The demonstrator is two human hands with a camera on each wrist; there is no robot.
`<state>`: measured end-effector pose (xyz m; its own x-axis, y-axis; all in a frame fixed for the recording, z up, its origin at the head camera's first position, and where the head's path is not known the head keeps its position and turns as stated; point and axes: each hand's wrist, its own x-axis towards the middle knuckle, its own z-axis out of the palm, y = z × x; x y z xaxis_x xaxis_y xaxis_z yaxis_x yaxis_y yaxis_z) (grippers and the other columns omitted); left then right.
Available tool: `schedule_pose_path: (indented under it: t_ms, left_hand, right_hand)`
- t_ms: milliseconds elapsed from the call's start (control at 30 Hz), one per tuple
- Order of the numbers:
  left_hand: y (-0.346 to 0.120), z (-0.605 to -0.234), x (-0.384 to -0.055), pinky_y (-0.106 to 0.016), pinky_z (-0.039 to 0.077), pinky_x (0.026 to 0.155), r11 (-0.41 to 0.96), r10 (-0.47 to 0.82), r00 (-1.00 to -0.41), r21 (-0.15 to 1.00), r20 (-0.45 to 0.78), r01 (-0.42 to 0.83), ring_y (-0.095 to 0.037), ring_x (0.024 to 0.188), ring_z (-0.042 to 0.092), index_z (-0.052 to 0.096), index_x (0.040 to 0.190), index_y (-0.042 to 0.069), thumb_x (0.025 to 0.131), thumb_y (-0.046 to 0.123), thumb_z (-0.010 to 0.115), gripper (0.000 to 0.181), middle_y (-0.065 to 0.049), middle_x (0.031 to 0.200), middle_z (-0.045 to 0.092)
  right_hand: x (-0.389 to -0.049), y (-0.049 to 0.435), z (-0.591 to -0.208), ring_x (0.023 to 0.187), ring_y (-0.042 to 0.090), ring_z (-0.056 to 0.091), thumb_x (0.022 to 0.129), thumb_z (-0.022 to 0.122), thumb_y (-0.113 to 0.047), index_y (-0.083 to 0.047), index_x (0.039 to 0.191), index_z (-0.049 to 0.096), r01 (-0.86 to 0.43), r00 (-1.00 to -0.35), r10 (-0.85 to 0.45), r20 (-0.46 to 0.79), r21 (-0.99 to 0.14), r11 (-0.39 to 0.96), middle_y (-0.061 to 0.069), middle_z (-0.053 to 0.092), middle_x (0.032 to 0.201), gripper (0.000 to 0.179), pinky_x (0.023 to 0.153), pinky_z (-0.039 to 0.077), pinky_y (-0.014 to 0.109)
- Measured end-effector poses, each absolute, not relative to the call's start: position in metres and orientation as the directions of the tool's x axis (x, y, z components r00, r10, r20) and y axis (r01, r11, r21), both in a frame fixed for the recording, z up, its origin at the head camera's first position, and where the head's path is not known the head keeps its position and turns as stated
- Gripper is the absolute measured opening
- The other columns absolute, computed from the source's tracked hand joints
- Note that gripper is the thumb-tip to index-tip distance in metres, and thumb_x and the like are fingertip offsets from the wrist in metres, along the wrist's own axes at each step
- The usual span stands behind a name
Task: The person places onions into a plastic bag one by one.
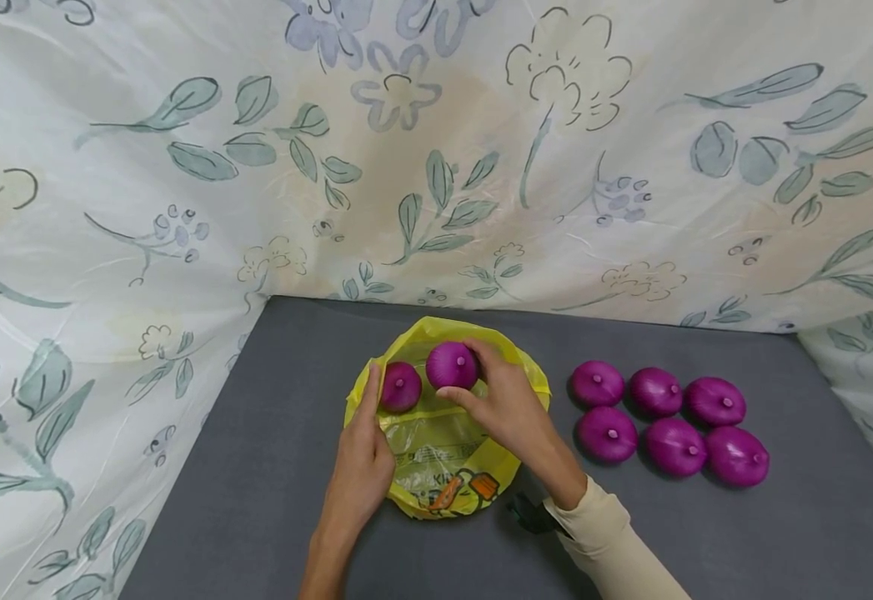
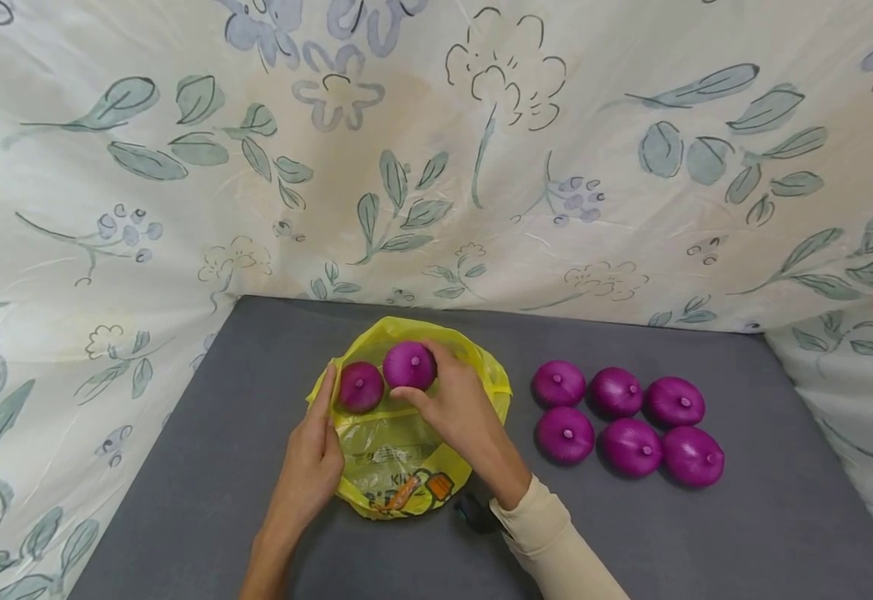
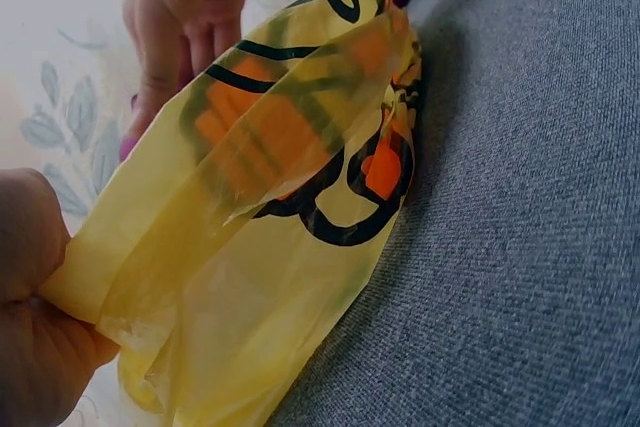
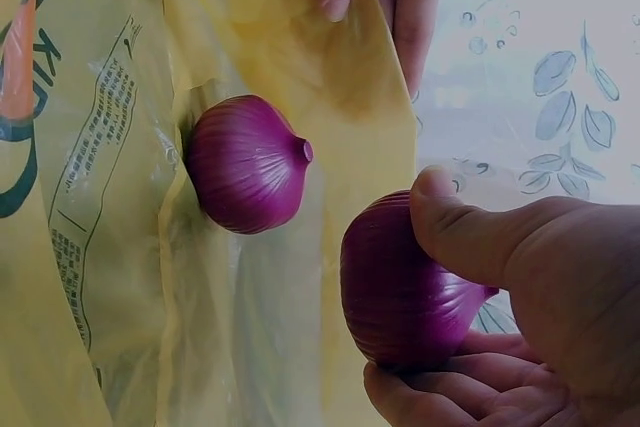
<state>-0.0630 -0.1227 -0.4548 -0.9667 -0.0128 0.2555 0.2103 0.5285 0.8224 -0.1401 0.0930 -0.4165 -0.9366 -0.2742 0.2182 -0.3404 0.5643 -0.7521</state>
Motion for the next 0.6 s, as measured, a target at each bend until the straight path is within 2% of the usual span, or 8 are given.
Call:
schedule_pose_path:
  t_ms: [433, 600]
  left_hand:
    - [-0.1212, -0.4544, -0.0623, -0.026, 0.032, 0.05, 0.528, -0.016, -0.969, 0.825, 0.246, 0.2, -0.001, 0.051, 0.02, 0.018, 0.172, 0.021, 0.1, -0.015, 0.039, 0.083, -0.003, 0.083, 0.04]
    - [-0.1214, -0.4533, -0.062, -0.026, 0.033, 0.052, 0.53, -0.021, -0.971, 0.826, 0.24, 0.193, -0.002, 0.052, 0.02, 0.018, 0.172, 0.021, 0.101, -0.013, 0.039, 0.081, -0.003, 0.084, 0.041]
  right_hand:
    - [-0.1455, 0.0869, -0.4225, 0.113, 0.025, 0.072, 0.085, 0.091, -0.031, -0.005, 0.145, 0.057, -0.318, -0.945, -0.265, 0.194, -0.744, 0.587, 0.012, 0.072, 0.129, 0.074, 0.093, 0.06, 0.046]
    - [-0.1481, 0.0828, -0.4256, 0.108, 0.024, 0.073, 0.083, 0.093, -0.032, -0.003, 0.144, 0.058, -0.314, -0.947, -0.254, 0.195, -0.726, 0.612, 0.012, 0.073, 0.125, 0.075, 0.089, 0.061, 0.043]
